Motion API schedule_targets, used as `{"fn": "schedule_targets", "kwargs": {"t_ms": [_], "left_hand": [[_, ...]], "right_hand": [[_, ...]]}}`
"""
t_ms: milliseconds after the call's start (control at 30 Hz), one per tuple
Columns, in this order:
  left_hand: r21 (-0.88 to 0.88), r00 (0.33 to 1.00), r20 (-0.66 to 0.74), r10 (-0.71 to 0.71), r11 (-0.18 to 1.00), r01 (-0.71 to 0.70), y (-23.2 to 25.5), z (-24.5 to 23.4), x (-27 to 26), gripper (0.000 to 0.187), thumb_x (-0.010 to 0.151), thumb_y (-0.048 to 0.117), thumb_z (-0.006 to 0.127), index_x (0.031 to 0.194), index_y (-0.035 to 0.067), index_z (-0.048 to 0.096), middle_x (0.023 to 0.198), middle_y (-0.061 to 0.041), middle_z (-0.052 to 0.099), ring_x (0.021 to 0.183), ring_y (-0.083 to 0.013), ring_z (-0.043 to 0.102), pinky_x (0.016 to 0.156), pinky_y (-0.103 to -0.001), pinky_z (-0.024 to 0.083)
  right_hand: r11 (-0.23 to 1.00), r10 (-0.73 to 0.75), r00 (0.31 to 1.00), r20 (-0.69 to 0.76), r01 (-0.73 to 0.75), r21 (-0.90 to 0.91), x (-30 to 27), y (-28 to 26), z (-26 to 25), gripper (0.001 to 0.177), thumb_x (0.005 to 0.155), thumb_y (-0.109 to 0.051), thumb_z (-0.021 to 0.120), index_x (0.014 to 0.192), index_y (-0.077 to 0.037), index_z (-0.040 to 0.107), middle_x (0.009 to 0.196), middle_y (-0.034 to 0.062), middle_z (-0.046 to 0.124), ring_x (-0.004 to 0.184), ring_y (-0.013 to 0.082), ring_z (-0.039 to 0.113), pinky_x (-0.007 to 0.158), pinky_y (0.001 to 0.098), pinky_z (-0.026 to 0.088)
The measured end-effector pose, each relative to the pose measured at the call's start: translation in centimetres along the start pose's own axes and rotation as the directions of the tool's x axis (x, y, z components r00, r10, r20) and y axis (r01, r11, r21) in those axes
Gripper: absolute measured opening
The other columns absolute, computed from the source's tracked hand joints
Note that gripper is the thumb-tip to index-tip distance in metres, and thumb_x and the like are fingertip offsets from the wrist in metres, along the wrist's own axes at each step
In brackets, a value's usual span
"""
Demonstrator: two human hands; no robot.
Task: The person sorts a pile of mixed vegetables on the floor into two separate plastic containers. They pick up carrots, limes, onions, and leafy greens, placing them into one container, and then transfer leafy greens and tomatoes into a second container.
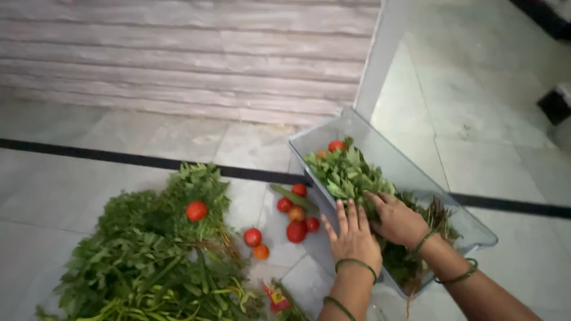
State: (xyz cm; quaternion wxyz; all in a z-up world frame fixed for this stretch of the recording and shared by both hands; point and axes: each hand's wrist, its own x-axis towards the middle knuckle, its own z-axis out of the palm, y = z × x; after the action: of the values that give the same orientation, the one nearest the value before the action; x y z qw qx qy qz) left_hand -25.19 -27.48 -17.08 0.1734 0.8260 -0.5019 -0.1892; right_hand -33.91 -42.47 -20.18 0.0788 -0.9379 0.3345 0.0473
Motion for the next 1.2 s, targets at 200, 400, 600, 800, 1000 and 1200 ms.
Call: {"fn": "schedule_targets", "kwargs": {"t_ms": [200,400,600,800,1000,1200], "left_hand": [[-0.125,0.997,0.048,-0.056,0.990,0.062,0.3,0.0,0.3,0.079,0.089,0.020,0.053,0.160,0.010,0.020,0.171,-0.006,0.006,0.157,-0.0307,-0.007,0.119,-0.067,-0.007],[-0.096,0.998,-0.012,-0.059,0.994,0.058,0.1,0.1,0.5,0.082,0.086,0.020,0.054,0.161,0.013,0.021,0.172,-0.006,0.008,0.155,-0.0296,-0.002,0.118,-0.069,-0.003],[-0.019,0.995,0.044,-0.088,0.996,0.089,0.5,0.0,0.8,0.085,0.086,0.022,0.055,0.162,0.016,0.019,0.173,-0.005,0.007,0.155,-0.0291,-0.002,0.118,-0.067,0.001],[0.079,0.983,-0.180,-0.036,0.996,0.051,-1.4,0.3,3.1,0.086,0.085,0.029,0.059,0.161,0.015,0.022,0.172,-0.005,0.012,0.154,-0.0272,0.007,0.121,-0.062,0.010],[0.153,0.977,-0.077,-0.200,0.966,0.210,-1.0,-0.2,4.5,0.099,0.085,0.036,0.066,0.165,0.021,0.009,0.171,-0.005,0.001,0.156,-0.0283,-0.001,0.121,-0.063,0.007],[0.219,0.973,-0.005,-0.230,0.949,0.225,-1.2,0.0,5.1,0.097,0.088,0.039,0.065,0.163,0.019,0.007,0.170,-0.008,-0.004,0.157,-0.0315,-0.002,0.120,-0.065,0.007]], "right_hand": [[0.950,0.016,0.985,0.173,0.040,-0.310,-2.8,-1.0,0.9,0.071,0.090,-0.033,0.064,0.154,-0.022,0.035,0.164,0.0179,0.025,0.128,0.0432,0.050,0.105,0.0468,0.047],[0.948,0.187,0.960,0.210,-0.120,-0.294,-4.3,-1.7,2.0,0.063,0.096,-0.024,0.055,0.156,-0.021,0.034,0.165,0.0177,0.026,0.120,0.0350,0.062,0.093,0.0444,0.058],[0.958,0.246,0.942,0.227,-0.201,-0.207,-5.2,-4.5,-4.1,0.081,0.091,-0.033,0.062,0.161,-0.022,0.022,0.166,0.0151,0.017,0.136,0.0381,0.046,0.104,0.0460,0.049],[0.979,0.035,0.960,0.278,0.022,-0.201,-2.3,-5.5,-4.7,0.073,0.097,-0.040,0.056,0.161,-0.026,0.023,0.173,0.0106,0.002,0.157,0.0387,0.006,0.119,0.0661,0.017],[0.984,0.128,0.900,0.416,-0.064,-0.163,0.2,-5.2,-2.7,0.072,0.101,-0.048,0.048,0.163,-0.039,0.013,0.174,0.0047,-0.008,0.159,0.0377,-0.006,0.116,0.0805,0.009],[0.962,0.255,0.878,0.406,-0.186,-0.200,1.0,-2.3,-1.0,0.083,0.099,-0.035,0.053,0.164,-0.044,0.003,0.174,-0.0021,-0.014,0.158,0.0393,-0.009,0.113,0.0829,0.012]]}}
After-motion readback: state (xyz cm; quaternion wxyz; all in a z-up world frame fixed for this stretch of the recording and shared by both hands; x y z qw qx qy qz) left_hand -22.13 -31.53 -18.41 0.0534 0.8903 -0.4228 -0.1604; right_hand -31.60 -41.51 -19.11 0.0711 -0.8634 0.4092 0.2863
